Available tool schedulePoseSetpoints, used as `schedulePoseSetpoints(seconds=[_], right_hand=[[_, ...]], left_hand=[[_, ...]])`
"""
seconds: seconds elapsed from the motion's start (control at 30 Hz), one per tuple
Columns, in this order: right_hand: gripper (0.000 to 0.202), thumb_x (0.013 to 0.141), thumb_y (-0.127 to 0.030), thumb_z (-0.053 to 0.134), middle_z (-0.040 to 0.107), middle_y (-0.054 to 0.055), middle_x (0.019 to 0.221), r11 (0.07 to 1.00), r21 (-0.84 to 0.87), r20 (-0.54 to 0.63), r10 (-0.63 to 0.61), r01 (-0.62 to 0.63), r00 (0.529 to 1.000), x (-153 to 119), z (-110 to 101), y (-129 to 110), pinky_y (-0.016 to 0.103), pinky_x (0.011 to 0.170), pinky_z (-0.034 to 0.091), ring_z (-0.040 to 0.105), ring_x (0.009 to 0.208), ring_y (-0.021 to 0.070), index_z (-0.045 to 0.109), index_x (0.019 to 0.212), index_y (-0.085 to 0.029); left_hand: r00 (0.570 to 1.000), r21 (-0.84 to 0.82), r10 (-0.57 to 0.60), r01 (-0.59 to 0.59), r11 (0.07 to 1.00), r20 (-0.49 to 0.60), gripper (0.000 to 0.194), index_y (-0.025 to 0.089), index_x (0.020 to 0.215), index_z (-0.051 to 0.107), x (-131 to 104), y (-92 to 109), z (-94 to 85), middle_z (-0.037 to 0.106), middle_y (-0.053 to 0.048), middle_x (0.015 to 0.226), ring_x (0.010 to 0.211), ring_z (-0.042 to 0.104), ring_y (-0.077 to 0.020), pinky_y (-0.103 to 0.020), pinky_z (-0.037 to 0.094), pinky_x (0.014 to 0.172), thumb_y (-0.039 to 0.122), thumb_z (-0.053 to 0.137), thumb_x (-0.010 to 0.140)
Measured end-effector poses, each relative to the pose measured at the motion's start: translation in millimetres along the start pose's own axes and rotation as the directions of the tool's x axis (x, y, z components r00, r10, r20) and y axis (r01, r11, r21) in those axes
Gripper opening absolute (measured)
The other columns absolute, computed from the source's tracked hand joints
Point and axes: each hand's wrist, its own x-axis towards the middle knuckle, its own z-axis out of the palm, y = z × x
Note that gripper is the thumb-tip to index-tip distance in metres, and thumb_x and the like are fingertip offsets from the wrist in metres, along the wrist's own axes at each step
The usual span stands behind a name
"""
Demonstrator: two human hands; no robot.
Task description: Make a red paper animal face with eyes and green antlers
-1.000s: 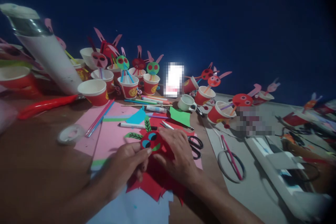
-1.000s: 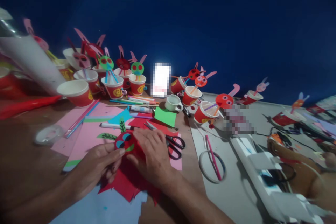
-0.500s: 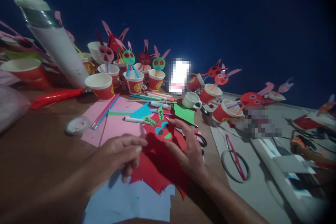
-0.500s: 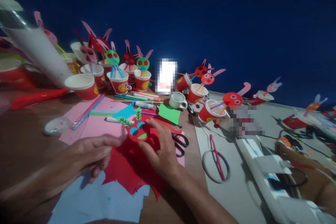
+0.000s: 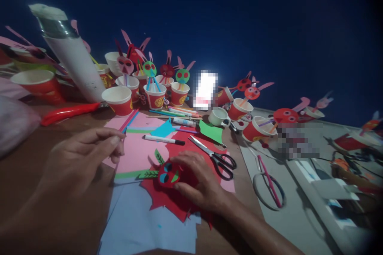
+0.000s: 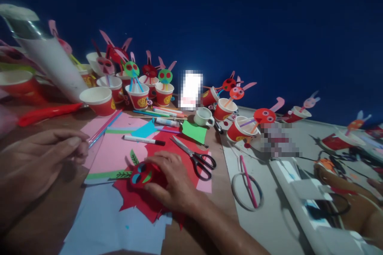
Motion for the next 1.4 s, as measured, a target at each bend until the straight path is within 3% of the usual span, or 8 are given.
schedulePoseSetpoints(seconds=[0.33,0.43,0.53,0.67,1.17,1.3,1.37,1.4], right_hand=[[0.048,0.080,-0.026,0.063,0.052,0.005,0.124,0.979,0.193,-0.153,0.088,-0.058,0.984,1,-7,2,0.037,0.101,0.038,0.048,0.117,0.0209,0.046,0.125,-0.027],[0.049,0.079,-0.027,0.063,0.052,0.005,0.126,0.966,0.244,-0.199,0.138,-0.087,0.970,1,-8,2,0.037,0.101,0.038,0.047,0.118,0.0213,0.046,0.125,-0.027],[0.051,0.078,-0.023,0.063,0.051,0.003,0.127,0.956,0.272,-0.225,0.172,-0.108,0.959,0,-7,1,0.036,0.101,0.038,0.048,0.118,0.0203,0.045,0.125,-0.028],[0.053,0.076,-0.019,0.064,0.051,0.002,0.126,0.958,0.264,-0.212,0.171,-0.112,0.962,0,-8,-3,0.033,0.101,0.037,0.047,0.118,0.0188,0.046,0.125,-0.028],[0.054,0.072,-0.017,0.069,0.056,0.005,0.116,0.962,0.265,-0.168,0.108,-0.061,0.980,1,7,-5,0.033,0.095,0.043,0.052,0.109,0.0193,0.049,0.121,-0.025],[0.053,0.072,-0.016,0.067,0.056,0.004,0.116,0.958,0.281,-0.163,0.113,-0.063,0.980,1,9,-6,0.034,0.096,0.042,0.051,0.110,0.0193,0.049,0.120,-0.025],[0.053,0.071,-0.014,0.066,0.055,0.004,0.118,0.947,0.302,-0.166,0.163,-0.107,0.973,1,8,-7,0.033,0.096,0.042,0.051,0.111,0.0190,0.049,0.120,-0.026],[0.052,0.071,-0.013,0.066,0.055,0.004,0.117,0.941,0.312,-0.162,0.191,-0.134,0.968,1,8,-7,0.033,0.096,0.042,0.051,0.111,0.0188,0.050,0.119,-0.026]], left_hand=[[0.987,0.171,0.157,-0.158,0.973,0.023,0.016,0.023,0.071,0.064,-23,13,20.2,0.064,0.001,0.064,0.058,0.055,-0.0132,-0.018,0.044,0.055,0.038,0.060,0.073],[0.969,0.219,0.100,-0.151,0.964,0.226,0.028,0.021,0.060,0.060,-32,-3,27.1,0.062,0.000,0.065,0.059,0.052,-0.0130,-0.019,0.040,0.052,0.045,0.057,0.074],[0.759,0.110,-0.145,0.097,0.989,0.634,0.037,0.018,0.068,0.062,-41,-22,44.0,0.057,-0.002,0.059,0.053,0.050,-0.0135,-0.022,0.040,0.050,0.051,0.050,0.080],[0.617,-0.007,-0.295,0.439,0.899,0.729,0.036,0.016,0.086,0.061,-47,-32,66.0,0.058,-0.002,0.065,0.052,0.051,-0.0124,-0.023,0.038,0.047,0.050,0.052,0.081],[0.695,-0.346,-0.307,0.630,0.695,0.650,0.026,0.018,0.069,0.056,-52,-47,74.5,0.059,-0.002,0.058,0.049,0.054,-0.0132,-0.022,0.038,0.043,0.040,0.070,0.068],[0.638,-0.233,-0.359,0.654,0.720,0.681,0.034,0.018,0.082,0.059,-54,-47,62.8,0.059,-0.001,0.057,0.048,0.052,-0.0128,-0.021,0.039,0.041,0.044,0.073,0.065],[0.668,-0.182,-0.348,0.589,0.787,0.658,0.039,0.019,0.093,0.059,-56,-50,53.9,0.063,-0.004,0.062,0.047,0.052,-0.0127,-0.021,0.039,0.040,0.046,0.070,0.067],[0.722,-0.184,-0.329,0.531,0.827,0.608,0.039,0.019,0.093,0.059,-58,-52,49.6,0.065,-0.005,0.065,0.048,0.053,-0.0130,-0.021,0.039,0.040,0.047,0.069,0.068]])
